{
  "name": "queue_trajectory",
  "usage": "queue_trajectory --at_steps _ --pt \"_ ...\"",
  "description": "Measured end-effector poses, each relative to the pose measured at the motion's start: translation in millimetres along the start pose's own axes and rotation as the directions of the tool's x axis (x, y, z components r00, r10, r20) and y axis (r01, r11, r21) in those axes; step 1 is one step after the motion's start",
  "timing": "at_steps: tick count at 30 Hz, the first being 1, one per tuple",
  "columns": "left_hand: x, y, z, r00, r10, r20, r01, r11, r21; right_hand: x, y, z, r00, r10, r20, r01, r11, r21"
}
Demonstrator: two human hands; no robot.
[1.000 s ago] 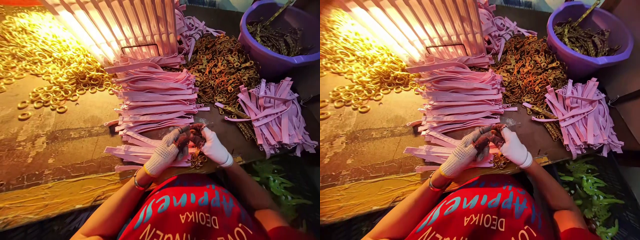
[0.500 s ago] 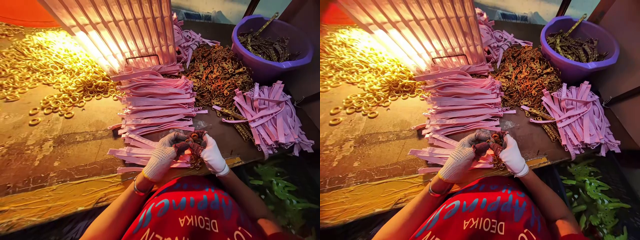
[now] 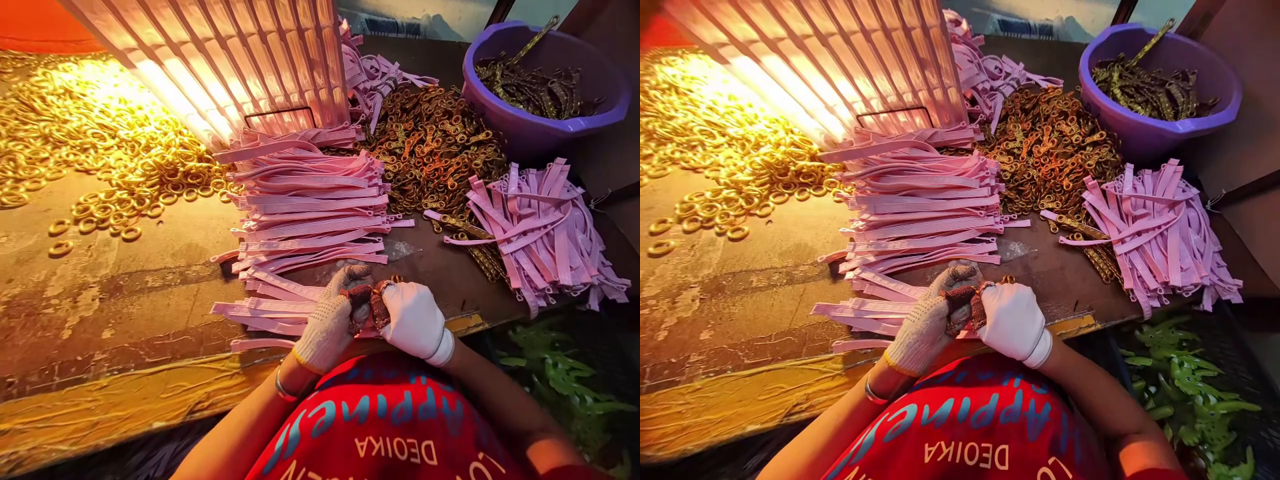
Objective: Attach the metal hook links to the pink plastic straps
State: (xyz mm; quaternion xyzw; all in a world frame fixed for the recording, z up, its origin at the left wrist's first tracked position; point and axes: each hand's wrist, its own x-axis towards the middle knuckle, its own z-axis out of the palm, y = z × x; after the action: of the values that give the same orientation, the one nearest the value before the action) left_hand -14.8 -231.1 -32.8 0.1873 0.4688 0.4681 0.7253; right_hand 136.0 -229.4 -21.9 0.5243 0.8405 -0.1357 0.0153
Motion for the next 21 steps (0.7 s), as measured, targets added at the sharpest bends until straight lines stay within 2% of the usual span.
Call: queue_trajectory --at_steps 2,4,6,7,9,11,12,13,15,17,19,21 --pt "1 -2 3 1.000 -0.003 -0.009 0.003 1.000 0.006 0 2 -4 0.996 0.030 0.081 -0.034 0.998 0.054" --pt "2 0 6 1.000 0.003 -0.007 -0.003 0.997 0.079 0 9 -7 0.982 0.038 0.186 -0.073 0.981 0.182" --pt "8 2 7 0.999 0.029 0.040 -0.038 0.971 0.235 -1 19 -8 0.967 0.025 0.252 -0.102 0.949 0.297" --pt "13 4 7 0.995 0.057 0.085 -0.082 0.937 0.339 -1 24 -7 0.968 0.039 0.248 -0.120 0.939 0.322" --pt "29 7 5 0.964 0.177 0.199 -0.260 0.786 0.561 -3 33 -3 0.979 0.120 0.166 -0.170 0.927 0.334" --pt "48 8 4 0.900 0.282 0.333 -0.434 0.502 0.748 -6 41 5 0.978 0.207 0.021 -0.199 0.902 0.382" --pt "58 8 3 0.877 0.277 0.393 -0.472 0.337 0.815 -7 45 9 0.971 0.233 -0.048 -0.191 0.884 0.427" --pt "66 7 4 0.874 0.231 0.428 -0.471 0.181 0.863 -8 47 13 0.963 0.246 -0.107 -0.168 0.865 0.473" --pt "77 4 6 0.907 0.089 0.411 -0.408 -0.049 0.912 -9 51 20 0.947 0.255 -0.195 -0.115 0.837 0.534" --pt "82 1 9 0.935 0.022 0.355 -0.348 -0.153 0.925 -7 53 25 0.934 0.254 -0.250 -0.077 0.829 0.554" --pt "81 0 10 0.943 0.031 0.331 -0.322 -0.162 0.933 -4 53 28 0.929 0.219 -0.297 -0.007 0.814 0.580" --pt "78 4 7 0.942 0.051 0.331 -0.322 -0.137 0.937 0 52 27 0.932 0.133 -0.338 0.098 0.804 0.586"
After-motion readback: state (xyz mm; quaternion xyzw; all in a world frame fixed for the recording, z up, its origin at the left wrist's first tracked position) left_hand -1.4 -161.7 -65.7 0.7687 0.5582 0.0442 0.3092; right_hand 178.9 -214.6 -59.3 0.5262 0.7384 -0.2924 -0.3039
